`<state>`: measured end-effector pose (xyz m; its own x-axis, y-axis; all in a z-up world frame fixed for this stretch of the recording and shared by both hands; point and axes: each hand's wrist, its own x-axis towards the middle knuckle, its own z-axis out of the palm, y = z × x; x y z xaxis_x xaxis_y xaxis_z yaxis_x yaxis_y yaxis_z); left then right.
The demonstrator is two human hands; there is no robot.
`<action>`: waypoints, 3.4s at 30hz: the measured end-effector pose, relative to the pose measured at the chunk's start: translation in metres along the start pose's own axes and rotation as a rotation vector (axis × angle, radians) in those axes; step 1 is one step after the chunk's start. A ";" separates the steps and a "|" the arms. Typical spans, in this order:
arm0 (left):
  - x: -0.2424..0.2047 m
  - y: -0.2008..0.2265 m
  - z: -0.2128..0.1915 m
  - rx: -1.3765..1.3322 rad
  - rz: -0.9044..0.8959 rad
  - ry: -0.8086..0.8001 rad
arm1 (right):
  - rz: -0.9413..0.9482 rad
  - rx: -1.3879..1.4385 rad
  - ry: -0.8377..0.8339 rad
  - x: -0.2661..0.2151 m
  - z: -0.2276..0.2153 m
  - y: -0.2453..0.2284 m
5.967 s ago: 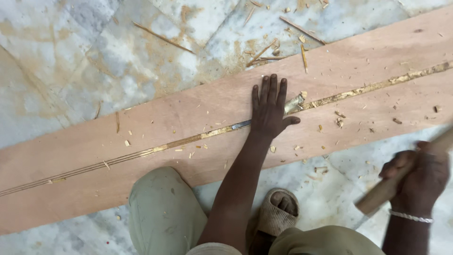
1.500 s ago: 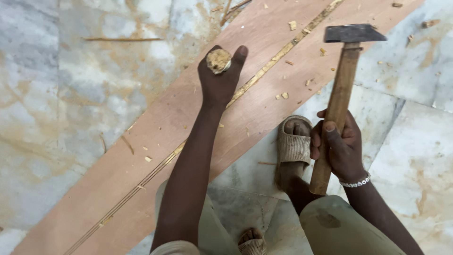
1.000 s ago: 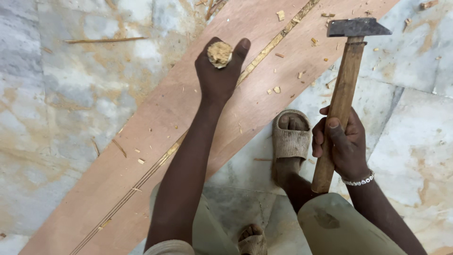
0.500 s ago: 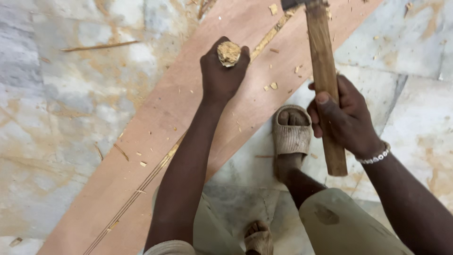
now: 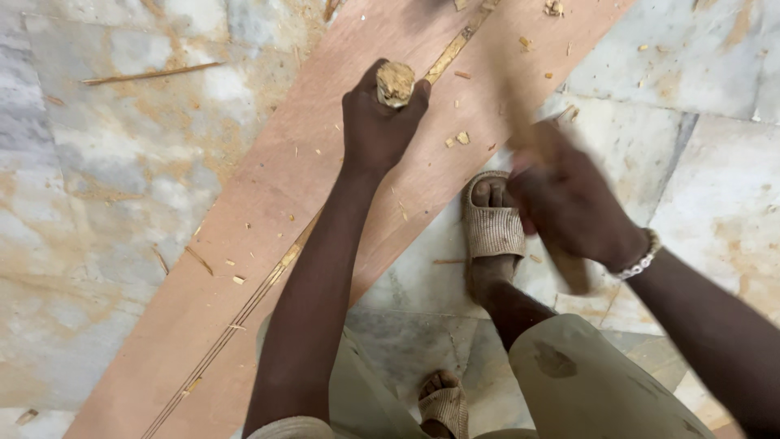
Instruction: The person is using a hammer and a chisel to carve a groove into a long wooden plank on the floor.
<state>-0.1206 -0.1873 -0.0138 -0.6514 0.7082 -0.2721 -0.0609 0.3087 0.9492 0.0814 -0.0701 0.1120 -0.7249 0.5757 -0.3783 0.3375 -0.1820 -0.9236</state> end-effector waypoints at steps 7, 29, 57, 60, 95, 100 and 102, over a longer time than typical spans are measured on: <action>0.008 -0.005 -0.004 0.172 0.047 0.028 | 0.098 -0.174 -0.115 0.009 -0.010 -0.005; 0.017 -0.029 0.017 0.334 -0.042 -0.099 | 0.209 -0.161 0.085 0.023 -0.034 0.022; -0.011 -0.001 -0.021 0.028 0.113 0.030 | 0.396 -0.169 -0.112 -0.015 -0.001 0.024; -0.010 -0.001 -0.016 0.002 -0.008 -0.010 | 0.360 -0.187 -0.142 -0.014 -0.003 0.024; 0.013 -0.047 0.002 0.309 0.096 0.061 | 0.145 -0.197 0.289 -0.011 -0.069 -0.007; 0.010 -0.052 0.003 0.317 0.002 -0.040 | 0.013 -0.799 -0.107 0.008 -0.018 0.053; 0.009 -0.061 0.004 0.312 0.011 -0.061 | 0.548 -0.468 -0.250 0.001 -0.020 0.037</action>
<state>-0.1200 -0.1967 -0.0744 -0.6034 0.7467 -0.2799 0.1870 0.4737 0.8606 0.1058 -0.0605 0.0787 -0.4760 0.2928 -0.8293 0.8671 -0.0012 -0.4981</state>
